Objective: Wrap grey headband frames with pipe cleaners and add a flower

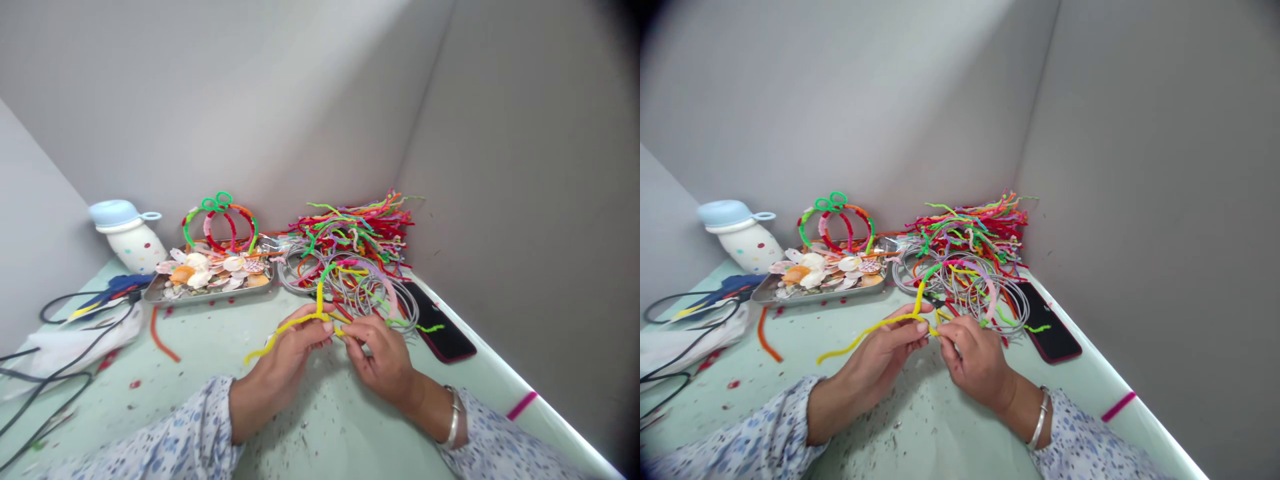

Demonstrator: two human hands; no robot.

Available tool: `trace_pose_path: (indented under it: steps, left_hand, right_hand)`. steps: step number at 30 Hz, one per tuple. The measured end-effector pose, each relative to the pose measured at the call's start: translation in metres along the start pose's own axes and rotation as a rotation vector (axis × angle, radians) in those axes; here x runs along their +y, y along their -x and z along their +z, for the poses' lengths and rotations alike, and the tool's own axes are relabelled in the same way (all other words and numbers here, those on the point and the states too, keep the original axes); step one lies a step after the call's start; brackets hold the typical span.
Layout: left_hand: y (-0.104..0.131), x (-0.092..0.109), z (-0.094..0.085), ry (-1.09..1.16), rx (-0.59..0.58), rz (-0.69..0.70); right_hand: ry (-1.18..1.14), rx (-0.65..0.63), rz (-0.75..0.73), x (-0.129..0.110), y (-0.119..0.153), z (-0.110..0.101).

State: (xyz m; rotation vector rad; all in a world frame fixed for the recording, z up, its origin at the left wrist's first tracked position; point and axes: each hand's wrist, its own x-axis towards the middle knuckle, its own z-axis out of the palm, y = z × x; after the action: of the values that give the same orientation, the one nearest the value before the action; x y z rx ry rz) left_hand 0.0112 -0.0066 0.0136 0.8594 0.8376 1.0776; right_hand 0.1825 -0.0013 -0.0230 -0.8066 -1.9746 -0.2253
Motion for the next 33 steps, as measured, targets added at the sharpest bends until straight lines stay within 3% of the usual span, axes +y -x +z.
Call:
trace_pose_path:
  steps: [7, 20, 33]
  left_hand:
    - [0.001, 0.006, 0.005, 0.057, -0.015, 0.017]
    - [0.001, -0.003, 0.003, -0.026, -0.052, -0.132]
    - [0.003, -0.007, 0.004, 0.046, -0.008, -0.172]
  right_hand:
    - [0.001, -0.014, -0.014, 0.0, 0.001, 0.001]
    - [0.04, 0.031, 0.047, 0.001, 0.0, 0.003]
    - [0.146, -0.012, -0.116, -0.001, 0.002, 0.0]
